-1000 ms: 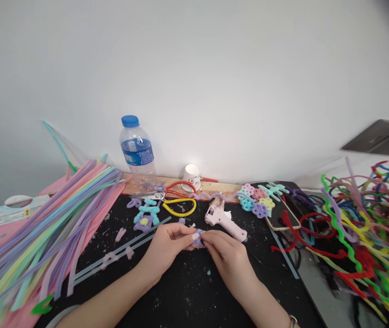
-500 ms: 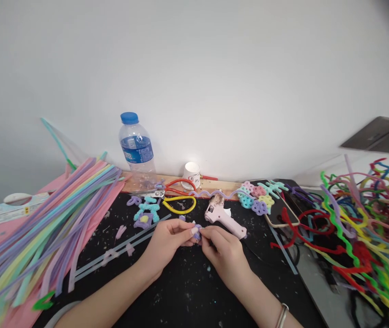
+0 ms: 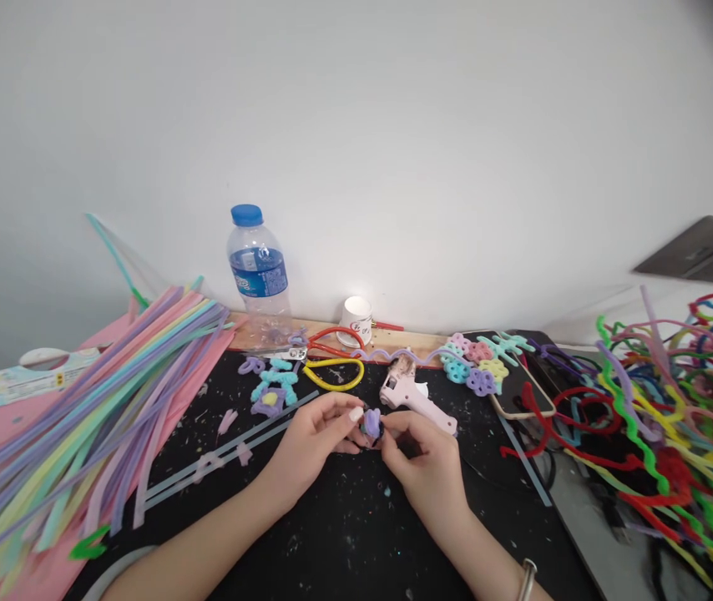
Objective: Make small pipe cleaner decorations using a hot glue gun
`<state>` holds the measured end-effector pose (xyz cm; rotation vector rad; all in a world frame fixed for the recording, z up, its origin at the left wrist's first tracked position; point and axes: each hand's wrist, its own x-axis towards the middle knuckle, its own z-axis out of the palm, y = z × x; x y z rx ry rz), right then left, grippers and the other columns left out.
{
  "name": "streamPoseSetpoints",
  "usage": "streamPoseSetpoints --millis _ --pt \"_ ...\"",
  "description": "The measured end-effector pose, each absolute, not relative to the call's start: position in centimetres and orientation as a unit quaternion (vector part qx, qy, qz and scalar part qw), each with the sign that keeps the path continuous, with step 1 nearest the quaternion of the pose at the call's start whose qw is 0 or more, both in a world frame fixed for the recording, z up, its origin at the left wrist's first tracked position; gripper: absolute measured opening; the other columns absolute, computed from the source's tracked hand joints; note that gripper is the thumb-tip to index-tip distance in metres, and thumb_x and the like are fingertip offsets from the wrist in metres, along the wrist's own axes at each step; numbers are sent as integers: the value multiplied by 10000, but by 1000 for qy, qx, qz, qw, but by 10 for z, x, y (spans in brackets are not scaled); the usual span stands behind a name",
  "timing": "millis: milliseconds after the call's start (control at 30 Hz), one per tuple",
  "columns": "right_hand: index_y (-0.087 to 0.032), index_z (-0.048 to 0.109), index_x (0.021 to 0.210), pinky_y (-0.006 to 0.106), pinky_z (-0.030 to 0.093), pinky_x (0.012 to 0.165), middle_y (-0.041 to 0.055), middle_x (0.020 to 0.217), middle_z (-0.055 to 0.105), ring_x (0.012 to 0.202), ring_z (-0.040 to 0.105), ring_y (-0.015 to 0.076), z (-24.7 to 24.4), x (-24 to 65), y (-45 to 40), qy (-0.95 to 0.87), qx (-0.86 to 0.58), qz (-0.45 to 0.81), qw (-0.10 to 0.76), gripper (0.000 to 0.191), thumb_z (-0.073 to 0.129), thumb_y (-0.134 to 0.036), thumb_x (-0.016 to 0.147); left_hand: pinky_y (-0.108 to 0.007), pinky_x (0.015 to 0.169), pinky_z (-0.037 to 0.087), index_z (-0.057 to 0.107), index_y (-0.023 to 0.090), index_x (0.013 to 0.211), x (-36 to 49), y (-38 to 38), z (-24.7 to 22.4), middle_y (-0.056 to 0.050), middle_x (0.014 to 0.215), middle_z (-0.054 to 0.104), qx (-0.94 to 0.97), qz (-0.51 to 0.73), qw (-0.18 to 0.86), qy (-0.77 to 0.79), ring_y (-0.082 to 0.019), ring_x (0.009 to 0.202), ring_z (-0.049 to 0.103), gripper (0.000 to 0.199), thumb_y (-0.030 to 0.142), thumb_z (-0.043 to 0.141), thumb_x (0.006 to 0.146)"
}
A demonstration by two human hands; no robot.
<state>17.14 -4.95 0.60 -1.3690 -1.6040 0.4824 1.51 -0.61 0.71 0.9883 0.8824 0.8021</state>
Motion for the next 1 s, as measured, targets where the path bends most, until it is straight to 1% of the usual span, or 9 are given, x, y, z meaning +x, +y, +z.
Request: streamPoseSetpoints --millis 100,167,300,467,600,667,733,867,1000 --pt "-163 639 758 215 483 527 19 672 662 568 598 131 5 172 -52 -647 -560 217 470 126 542 -83 755 -240 600 512 583 158 1001 15 -9 6 -11 784 642 468 349 722 372 -126 639 624 277 363 590 814" --pt "-164 637 748 214 480 534 19 676 659 571 597 129 6 171 -54 -656 -551 213 470 130 542 -75 751 -243 598 506 587 158 1004 16 -10 4 -12 803 634 496 337 718 353 -124 631 618 267 323 615 798" --pt "-170 626 741 215 475 564 18 690 653 601 599 129 10 170 -57 -677 -533 191 470 135 541 -67 759 -230 618 491 627 140 905 17 -13 2 0 744 622 535 336 689 355 -119 645 592 196 212 682 732" --pt "-169 630 736 221 482 574 22 691 656 603 603 132 11 168 -59 -669 -535 197 477 128 544 -76 758 -242 672 495 658 150 873 16 -14 2 -16 801 654 554 352 657 371 -135 705 597 165 191 692 717" --pt "-166 652 737 224 482 531 23 662 667 568 598 137 11 170 -59 -611 -566 280 478 103 563 -115 751 -264 696 509 633 156 945 13 -13 6 -41 850 670 570 358 634 380 -164 745 625 205 228 660 755" --pt "-160 658 748 220 479 501 21 626 666 539 595 137 11 171 -58 -563 -572 343 488 80 578 -157 754 -255 671 508 618 161 918 10 -14 8 -40 827 660 599 362 602 384 -155 707 623 138 252 581 821" --pt "-153 658 739 220 479 497 18 604 659 520 589 132 11 172 -57 -513 -565 408 501 75 603 -202 752 -242 644 502 610 167 869 8 -15 10 -33 798 639 641 359 561 382 -141 663 612 131 254 512 864" --pt "-145 658 707 220 472 509 7 599 634 504 557 112 11 172 -54 -438 -524 515 518 122 653 -264 734 -240 657 485 622 182 895 6 -19 11 -34 797 625 728 330 474 369 -148 682 599 140 213 488 870" --pt "-147 650 690 202 455 491 -12 568 610 479 533 95 10 170 -54 -403 -503 556 525 95 670 -238 712 -247 714 456 610 188 950 5 -22 13 -41 827 641 788 317 391 353 -161 761 591 163 164 471 868"
